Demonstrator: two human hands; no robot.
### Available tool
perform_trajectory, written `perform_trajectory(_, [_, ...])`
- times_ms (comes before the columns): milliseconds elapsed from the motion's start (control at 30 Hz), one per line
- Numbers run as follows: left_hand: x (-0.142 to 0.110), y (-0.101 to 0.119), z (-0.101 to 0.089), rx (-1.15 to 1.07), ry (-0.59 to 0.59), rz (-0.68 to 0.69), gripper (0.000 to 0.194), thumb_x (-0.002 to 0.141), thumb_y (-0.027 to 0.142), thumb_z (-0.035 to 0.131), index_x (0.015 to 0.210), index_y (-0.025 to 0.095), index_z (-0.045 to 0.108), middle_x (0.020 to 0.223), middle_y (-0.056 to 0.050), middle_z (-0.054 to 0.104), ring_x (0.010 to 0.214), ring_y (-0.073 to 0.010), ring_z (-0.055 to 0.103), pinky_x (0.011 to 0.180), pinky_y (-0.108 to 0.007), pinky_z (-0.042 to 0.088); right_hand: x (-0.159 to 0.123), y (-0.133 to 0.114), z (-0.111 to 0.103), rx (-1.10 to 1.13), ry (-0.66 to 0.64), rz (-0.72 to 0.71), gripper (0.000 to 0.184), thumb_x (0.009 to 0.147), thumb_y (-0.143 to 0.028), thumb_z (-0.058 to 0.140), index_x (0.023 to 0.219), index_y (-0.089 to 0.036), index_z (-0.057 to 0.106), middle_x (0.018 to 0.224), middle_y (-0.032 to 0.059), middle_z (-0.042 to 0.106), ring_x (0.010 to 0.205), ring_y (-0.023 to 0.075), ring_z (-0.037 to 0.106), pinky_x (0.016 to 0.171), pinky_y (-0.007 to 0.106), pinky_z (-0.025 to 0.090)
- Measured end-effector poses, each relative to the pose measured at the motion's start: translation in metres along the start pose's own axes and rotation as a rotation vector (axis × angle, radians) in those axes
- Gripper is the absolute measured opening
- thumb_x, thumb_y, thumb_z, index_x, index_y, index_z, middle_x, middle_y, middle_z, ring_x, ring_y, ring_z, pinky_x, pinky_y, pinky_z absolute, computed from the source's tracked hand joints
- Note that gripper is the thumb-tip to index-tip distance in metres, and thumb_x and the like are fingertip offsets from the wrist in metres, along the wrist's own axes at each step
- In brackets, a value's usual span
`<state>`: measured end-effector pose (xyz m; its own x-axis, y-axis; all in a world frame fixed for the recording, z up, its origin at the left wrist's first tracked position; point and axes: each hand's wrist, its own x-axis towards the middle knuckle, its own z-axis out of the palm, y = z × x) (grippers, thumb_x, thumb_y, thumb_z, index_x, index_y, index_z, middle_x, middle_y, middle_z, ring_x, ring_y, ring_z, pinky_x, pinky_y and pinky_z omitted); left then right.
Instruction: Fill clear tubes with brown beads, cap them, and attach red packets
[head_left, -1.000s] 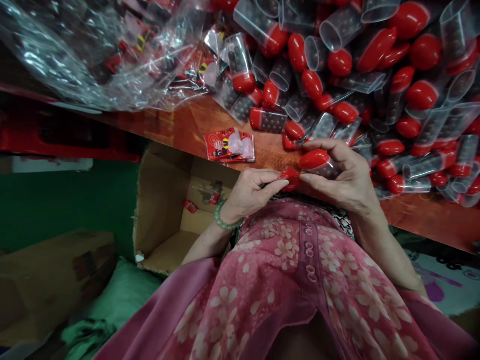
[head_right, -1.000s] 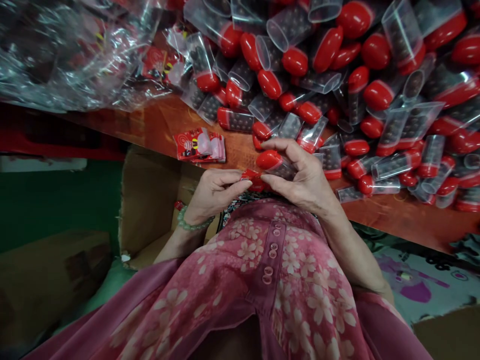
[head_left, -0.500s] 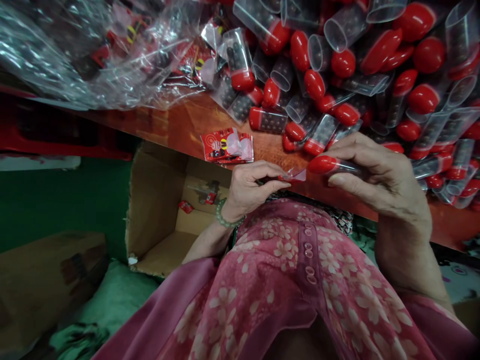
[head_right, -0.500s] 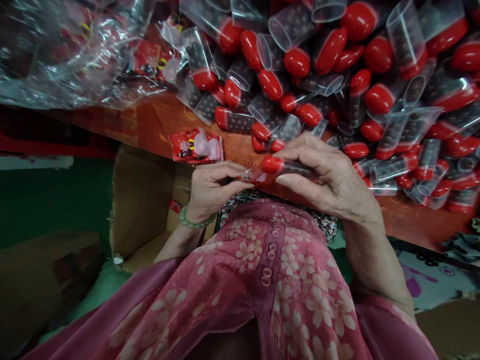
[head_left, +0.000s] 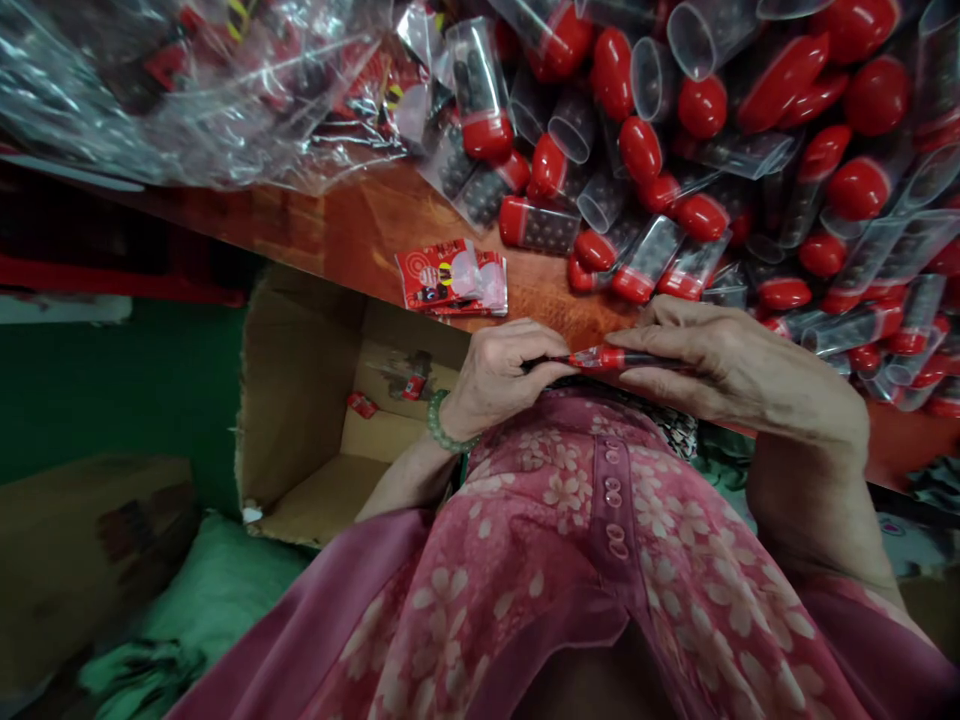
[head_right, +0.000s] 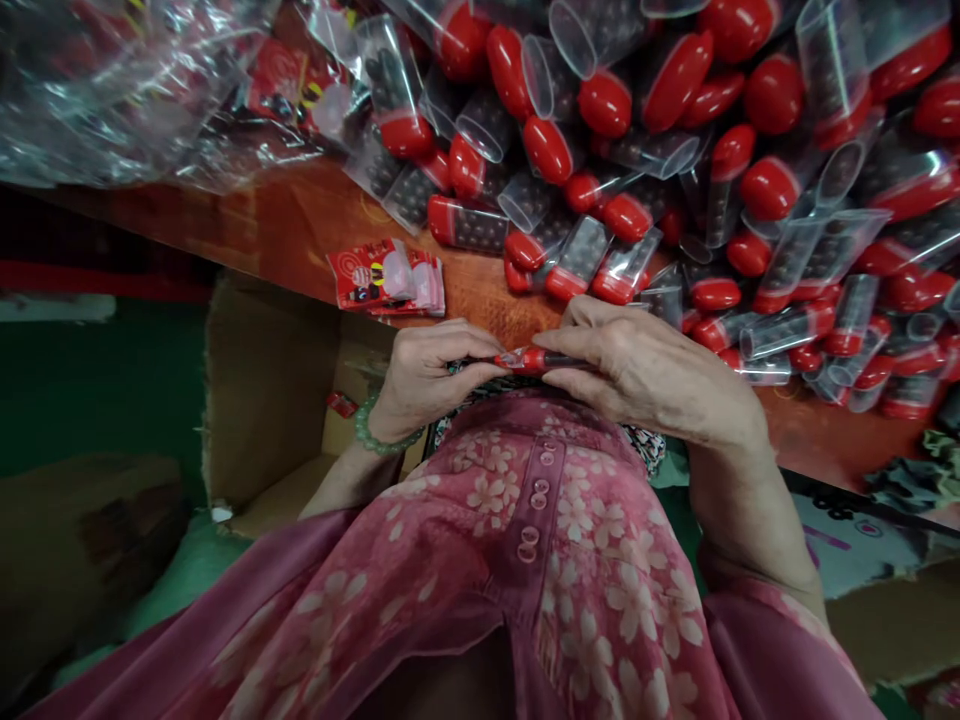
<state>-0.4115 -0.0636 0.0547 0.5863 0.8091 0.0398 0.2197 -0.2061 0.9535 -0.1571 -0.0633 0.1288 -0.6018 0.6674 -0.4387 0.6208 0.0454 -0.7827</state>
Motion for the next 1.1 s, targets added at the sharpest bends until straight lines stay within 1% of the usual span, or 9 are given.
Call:
perform_trajectory(200, [-0.001,-0.002,-0.002,0.031,-0.043,0.053,0.017,0.091,0.026,0.076,0.083,0.012,0.074,0.079,-0.007,0.077,0.071,-0.0134,0.071,0.067,-0.022,0.053,0.007,-0.002,-0.001,-0.099,-0.097,0.008,0.030,0.103,-0.035,0.052,0.114,-0.021,0.076,0.092,0.0070,0.060,0.077,0.0182,0.057,0.070,0.033,0.042])
perform_trajectory(333, [-0.001,-0.002,-0.004,0.054,-0.111,0.065,0.019,0.092,0.029,0.075,0.083,0.013,0.073,0.079,-0.007,0.077,0.072,-0.0139,0.071,0.068,-0.023,0.053,0.013,-0.001,0.003,-0.138,-0.086,-0.001,0.021,0.099,-0.031,0.058,0.108,-0.022,0.075,0.091,0.0061,0.062,0.075,0.0172,0.057,0.069,0.032,0.042])
perform_trajectory(533, [0.000,-0.003,-0.007,0.006,-0.139,0.031,0.019,0.094,0.028,0.072,0.084,0.012,0.074,0.080,-0.008,0.077,0.072,-0.0142,0.071,0.068,-0.024,0.052,0.018,0.002,-0.001,-0.044,-0.074,-0.063,0.030,0.100,-0.040,0.058,0.117,-0.021,0.075,0.101,0.0089,0.067,0.085,0.0216,0.064,0.074,0.035,0.049])
perform_trajectory(667, [0.003,-0.004,-0.013,-0.076,-0.192,-0.051,0.023,0.094,0.034,0.073,0.083,0.013,0.076,0.081,-0.008,0.077,0.072,-0.0140,0.071,0.068,-0.023,0.052,0.018,0.009,0.001,0.187,-0.027,-0.109,0.039,0.100,-0.050,0.059,0.122,-0.022,0.075,0.115,0.0090,0.071,0.100,0.0240,0.069,0.086,0.037,0.053])
perform_trajectory(733, [0.004,-0.003,-0.017,-0.117,-0.245,-0.101,0.027,0.093,0.039,0.073,0.085,0.014,0.077,0.083,-0.007,0.077,0.073,-0.0142,0.071,0.070,-0.023,0.052,0.017,0.011,0.004,0.276,0.002,-0.092,0.037,0.099,-0.050,0.061,0.121,-0.023,0.076,0.112,0.0066,0.074,0.097,0.0222,0.070,0.085,0.034,0.053])
perform_trajectory(800, [0.006,0.000,-0.021,-0.162,-0.287,-0.169,0.033,0.089,0.046,0.077,0.098,0.014,0.078,0.092,-0.008,0.079,0.080,-0.0156,0.073,0.075,-0.024,0.053,0.015,0.012,0.009,0.333,0.025,-0.052,0.034,0.098,-0.049,0.063,0.117,-0.025,0.078,0.106,0.0044,0.076,0.091,0.0201,0.070,0.080,0.032,0.052])
perform_trajectory(867, [0.008,0.003,-0.024,-0.206,-0.303,-0.244,0.050,0.083,0.053,0.081,0.113,0.013,0.077,0.102,-0.010,0.080,0.087,-0.0178,0.075,0.081,-0.025,0.054,0.015,0.011,0.014,0.375,0.047,-0.021,0.031,0.097,-0.048,0.066,0.115,-0.026,0.078,0.104,0.0035,0.077,0.088,0.0192,0.070,0.078,0.031,0.052])
perform_trajectory(933, [0.010,0.006,-0.025,-0.240,-0.307,-0.306,0.059,0.079,0.055,0.083,0.118,0.012,0.075,0.101,-0.009,0.081,0.086,-0.0179,0.075,0.080,-0.024,0.054,0.015,0.010,0.019,0.398,0.071,0.004,0.030,0.095,-0.048,0.068,0.112,-0.025,0.078,0.103,0.0034,0.077,0.088,0.0195,0.070,0.078,0.031,0.052])
perform_trajectory(1100, [0.016,0.012,-0.026,-0.187,-0.384,-0.383,0.033,0.088,0.043,0.073,0.099,0.012,0.078,0.081,-0.004,0.077,0.068,-0.0121,0.065,0.066,-0.022,0.047,0.018,0.005,0.033,0.549,0.183,0.122,0.028,0.089,-0.048,0.074,0.099,-0.022,0.076,0.089,0.0014,0.073,0.075,0.0157,0.064,0.068,0.029,0.049])
